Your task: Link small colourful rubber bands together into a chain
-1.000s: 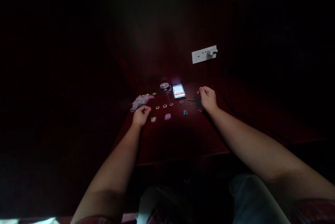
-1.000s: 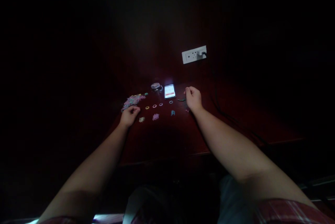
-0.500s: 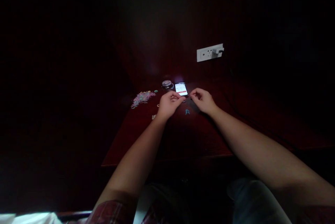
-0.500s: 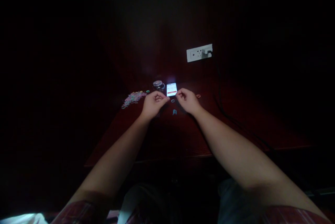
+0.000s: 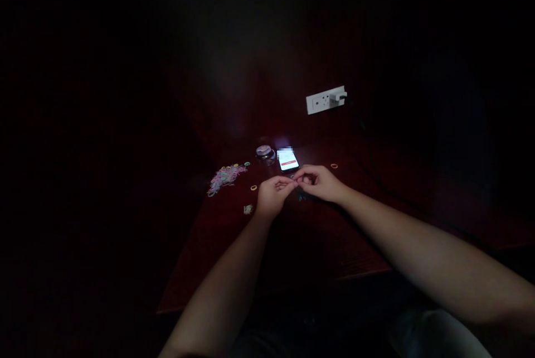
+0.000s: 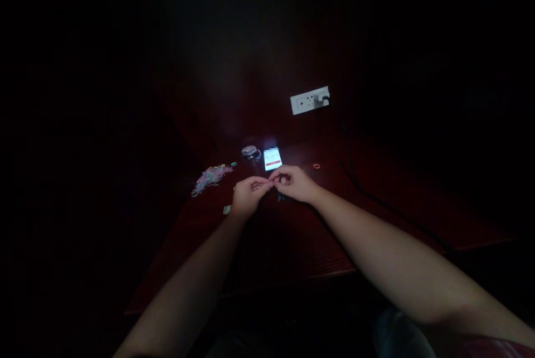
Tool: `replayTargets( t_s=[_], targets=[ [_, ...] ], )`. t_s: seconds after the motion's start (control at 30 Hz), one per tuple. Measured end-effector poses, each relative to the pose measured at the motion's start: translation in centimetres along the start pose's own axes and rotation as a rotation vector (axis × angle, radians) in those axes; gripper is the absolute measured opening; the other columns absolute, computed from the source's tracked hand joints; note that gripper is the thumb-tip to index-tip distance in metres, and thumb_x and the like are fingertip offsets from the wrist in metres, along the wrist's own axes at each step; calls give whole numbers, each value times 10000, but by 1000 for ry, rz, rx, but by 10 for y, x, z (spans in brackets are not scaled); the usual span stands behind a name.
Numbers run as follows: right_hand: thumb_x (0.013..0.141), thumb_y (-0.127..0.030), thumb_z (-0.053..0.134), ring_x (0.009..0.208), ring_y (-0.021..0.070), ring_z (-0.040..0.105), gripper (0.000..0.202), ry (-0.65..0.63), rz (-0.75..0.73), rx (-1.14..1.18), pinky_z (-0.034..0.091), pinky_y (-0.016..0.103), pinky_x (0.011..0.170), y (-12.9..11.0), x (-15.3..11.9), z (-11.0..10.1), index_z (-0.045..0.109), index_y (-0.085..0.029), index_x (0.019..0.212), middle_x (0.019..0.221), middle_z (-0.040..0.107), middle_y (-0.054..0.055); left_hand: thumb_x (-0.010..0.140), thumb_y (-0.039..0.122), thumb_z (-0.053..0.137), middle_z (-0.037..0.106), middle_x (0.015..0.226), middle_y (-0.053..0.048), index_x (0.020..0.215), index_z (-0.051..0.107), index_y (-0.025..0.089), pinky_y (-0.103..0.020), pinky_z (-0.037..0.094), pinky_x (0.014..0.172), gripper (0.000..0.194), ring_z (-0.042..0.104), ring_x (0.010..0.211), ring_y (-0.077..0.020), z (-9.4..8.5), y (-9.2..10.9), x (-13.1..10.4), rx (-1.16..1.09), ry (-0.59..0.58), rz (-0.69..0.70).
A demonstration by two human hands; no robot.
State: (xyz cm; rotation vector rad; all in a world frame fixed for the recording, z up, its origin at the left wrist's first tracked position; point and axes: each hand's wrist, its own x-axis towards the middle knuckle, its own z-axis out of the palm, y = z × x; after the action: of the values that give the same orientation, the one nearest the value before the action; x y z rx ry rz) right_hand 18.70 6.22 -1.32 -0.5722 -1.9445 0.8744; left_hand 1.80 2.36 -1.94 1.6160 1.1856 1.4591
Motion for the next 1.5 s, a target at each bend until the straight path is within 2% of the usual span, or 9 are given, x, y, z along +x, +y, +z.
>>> replayTargets(
  t_s=[0.1,0.3,0.5,0.7,0.93,1.1,1.23,1.37,1.5],
  targets=[
    [750,-307,647,508,81,407,215,16,49,35,322,212,470,3,1,2,673,-123,858,600,505,-17,714,250,715,746,806,-68,808,721,138,-288,558,725,146,699,748,-171,-1,-2,0,8,-14,2],
    [770,-322,641,525,86,392,189,106,-18,-48,317,229,497,10,4,0,663,-136,754,622,488,-12,730,231,703,748,886,-83,892,727,141,-315,564,772,187,705,803,-182,-1,-5,0,11,-57,10],
    [774,-280,627,556,95,422,145,107,-28,-66,342,234,516,12,4,0,650,-137,767,661,497,-3,721,212,716,716,857,-82,916,678,129,-250,535,673,216,666,743,-140,0,-10,1,59,-69,90],
    [767,-278,620,542,97,411,145,111,-10,-93,336,234,507,8,4,0,639,-135,756,615,487,-12,759,206,678,684,806,-53,891,655,136,-207,470,622,152,611,700,-103,-2,-8,1,171,-59,149],
    [789,-292,602,560,114,435,149,99,-18,-144,357,249,524,7,3,-3,641,-151,765,645,528,4,806,218,623,681,821,-37,887,663,157,-215,454,629,109,602,720,-111,-4,-5,0,263,-33,194],
    [829,-296,566,681,161,541,160,85,-33,-172,417,277,607,11,3,-4,649,-161,815,755,626,47,813,199,607,664,865,-33,871,674,171,-216,447,627,93,593,735,-112,-6,2,0,371,16,251],
    [837,-308,564,744,184,581,156,109,-21,-148,446,288,638,13,3,-4,638,-171,815,787,646,57,807,201,611,654,857,-31,845,674,177,-217,435,613,77,590,736,-117,-6,6,-1,404,45,272],
    [849,-335,554,717,181,571,179,113,-13,-119,446,287,605,9,3,-3,622,-176,804,766,635,58,799,209,620,655,838,-33,819,671,178,-224,431,595,63,586,719,-124,-5,4,-1,403,77,266],
    [820,-351,603,611,138,511,209,54,7,-79,408,261,539,7,2,0,642,-171,919,740,601,34,786,201,634,658,826,-31,818,673,178,-223,432,591,55,589,716,-125,-6,2,0,394,88,275]
  ],
)
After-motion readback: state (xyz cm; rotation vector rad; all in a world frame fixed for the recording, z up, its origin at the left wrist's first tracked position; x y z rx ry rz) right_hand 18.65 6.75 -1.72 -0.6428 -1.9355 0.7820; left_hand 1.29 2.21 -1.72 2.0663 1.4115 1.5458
